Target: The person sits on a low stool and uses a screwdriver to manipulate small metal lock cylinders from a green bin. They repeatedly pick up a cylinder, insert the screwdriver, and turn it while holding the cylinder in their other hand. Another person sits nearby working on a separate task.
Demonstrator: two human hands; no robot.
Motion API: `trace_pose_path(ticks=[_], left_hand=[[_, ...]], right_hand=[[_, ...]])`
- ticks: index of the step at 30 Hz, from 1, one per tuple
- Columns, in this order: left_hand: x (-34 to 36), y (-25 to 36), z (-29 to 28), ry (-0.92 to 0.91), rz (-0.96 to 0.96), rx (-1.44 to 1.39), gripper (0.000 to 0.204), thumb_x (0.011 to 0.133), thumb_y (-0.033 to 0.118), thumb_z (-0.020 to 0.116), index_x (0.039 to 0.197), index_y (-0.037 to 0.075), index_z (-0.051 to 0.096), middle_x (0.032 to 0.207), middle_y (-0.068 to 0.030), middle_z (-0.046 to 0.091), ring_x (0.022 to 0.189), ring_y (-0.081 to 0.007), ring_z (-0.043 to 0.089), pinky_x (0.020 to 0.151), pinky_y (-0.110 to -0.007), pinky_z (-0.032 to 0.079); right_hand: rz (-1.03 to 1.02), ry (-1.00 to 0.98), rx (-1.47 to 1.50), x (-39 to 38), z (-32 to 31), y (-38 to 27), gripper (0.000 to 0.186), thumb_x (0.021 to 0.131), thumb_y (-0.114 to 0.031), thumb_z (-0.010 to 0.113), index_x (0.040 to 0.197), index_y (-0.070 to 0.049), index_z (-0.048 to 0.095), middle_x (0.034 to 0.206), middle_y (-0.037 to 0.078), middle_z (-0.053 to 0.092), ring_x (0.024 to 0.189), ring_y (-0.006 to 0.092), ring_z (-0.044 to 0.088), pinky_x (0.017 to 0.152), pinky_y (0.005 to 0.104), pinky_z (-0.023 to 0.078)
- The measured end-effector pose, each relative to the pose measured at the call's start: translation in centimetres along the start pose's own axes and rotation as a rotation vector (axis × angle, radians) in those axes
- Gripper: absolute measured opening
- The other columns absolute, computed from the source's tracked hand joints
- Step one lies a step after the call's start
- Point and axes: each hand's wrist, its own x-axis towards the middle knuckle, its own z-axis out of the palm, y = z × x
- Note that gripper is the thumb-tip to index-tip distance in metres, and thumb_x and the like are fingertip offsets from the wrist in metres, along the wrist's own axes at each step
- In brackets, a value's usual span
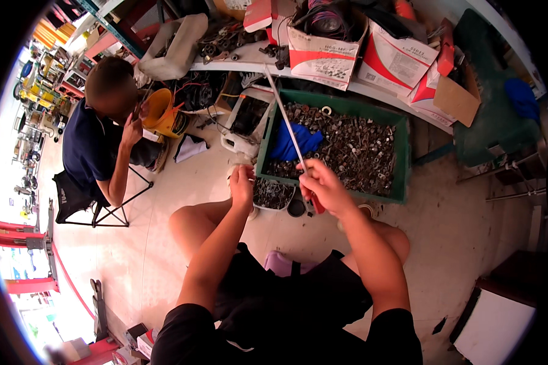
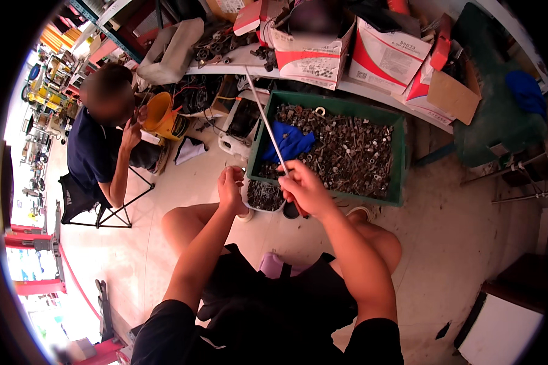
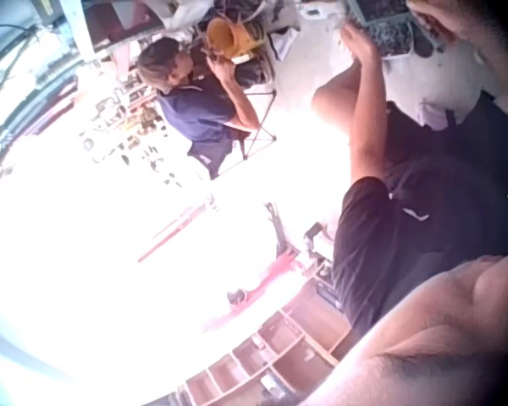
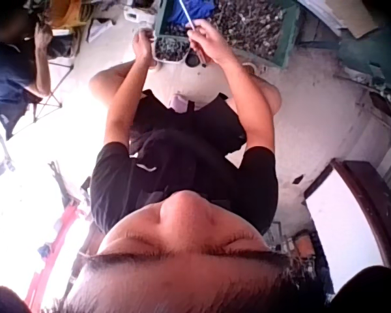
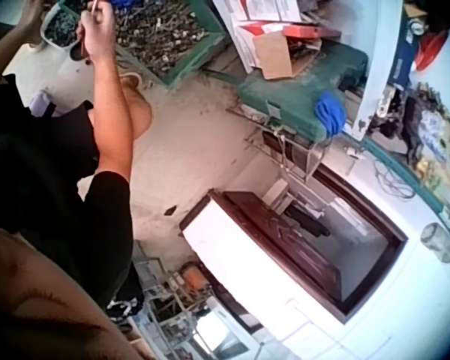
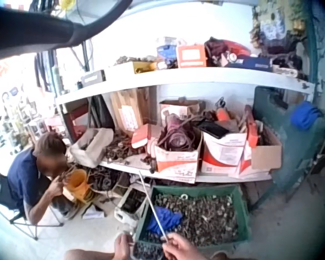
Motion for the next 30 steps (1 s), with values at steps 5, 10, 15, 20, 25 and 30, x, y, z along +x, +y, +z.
trace_pose_path(ticks=[5, 10, 15, 20, 25, 30], left_hand=[[-2.9, 8.2, 6.0, -0.607, 0.042, -0.007, 0.046, 0.106, 0.039, 0.037, 0.13, 0.003, 0.052, 0.101, -0.0057, 0.061, 0.083, -0.0123, 0.059, 0.075, -0.028, 0.049], [-2.8, 10.6, 11.0, -0.726, -0.041, -0.131, 0.038, 0.106, 0.027, 0.04, 0.133, 0.0, 0.045, 0.098, -0.0069, 0.062, 0.079, -0.0142, 0.06, 0.075, -0.026, 0.051], [-1.3, 11.5, 13.7, -0.779, -0.163, -0.243, 0.025, 0.104, 0.022, 0.045, 0.111, 0.0, 0.057, 0.071, -0.0013, 0.053, 0.07, -0.013, 0.058, 0.066, -0.025, 0.048], [-1.0, 11.5, 16.2, -0.732, -0.145, -0.326, 0.02, 0.103, 0.018, 0.049, 0.106, 0.001, 0.058, 0.07, -0.0012, 0.053, 0.064, -0.0112, 0.056, 0.061, -0.023, 0.046], [-0.3, 11.7, 17.5, -0.628, -0.192, -0.335, 0.019, 0.103, 0.016, 0.049, 0.105, 0.0, 0.059, 0.069, -0.0017, 0.052, 0.061, -0.0113, 0.055, 0.057, -0.024, 0.046], [-0.1, 11.5, 17.6, -0.584, -0.175, -0.28, 0.02, 0.103, 0.019, 0.049, 0.103, 0.001, 0.059, 0.068, -0.0009, 0.049, 0.06, -0.0113, 0.05, 0.058, -0.026, 0.046]], right_hand=[[0.076, 0.177, 0.013, 2.3, 1.6, 1.6, 0.022, 0.104, -0.023, 0.044, 0.097, -0.004, 0.054, 0.066, 0.003, 0.054, 0.053, 0.012, 0.054, 0.049, 0.0248, 0.041], [-0.028, 0.244, -0.142, 2.0, 2.1, 1.2, 0.019, 0.096, -0.011, 0.05, 0.082, 0.0, 0.058, 0.069, 0.005, 0.062, 0.058, 0.0132, 0.061, 0.054, 0.0281, 0.047], [0.033, 0.233, -0.138, 2.6, 0.3, 2.2, 0.033, 0.099, -0.022, 0.051, 0.075, -0.001, 0.057, 0.063, 0.004, 0.058, 0.055, 0.0119, 0.056, 0.052, 0.0282, 0.044], [0.107, 0.342, 0.08, 3.3, 0.0, 0.1, 0.036, 0.106, -0.029, 0.038, 0.088, -0.003, 0.056, 0.064, 0.002, 0.054, 0.053, 0.0105, 0.051, 0.048, 0.0266, 0.039], [-0.063, 0.487, -0.325, 5.4, -0.2, 0.7, 0.034, 0.105, -0.028, 0.037, 0.098, -0.001, 0.056, 0.069, 0.013, 0.061, 0.06, 0.0257, 0.062, 0.057, 0.0376, 0.047], [-0.092, 0.516, -0.534, 5.5, -0.1, -0.2, 0.032, 0.104, -0.025, 0.037, 0.098, 0.0, 0.056, 0.076, 0.023, 0.062, 0.072, 0.0418, 0.063, 0.063, 0.0467, 0.048]])
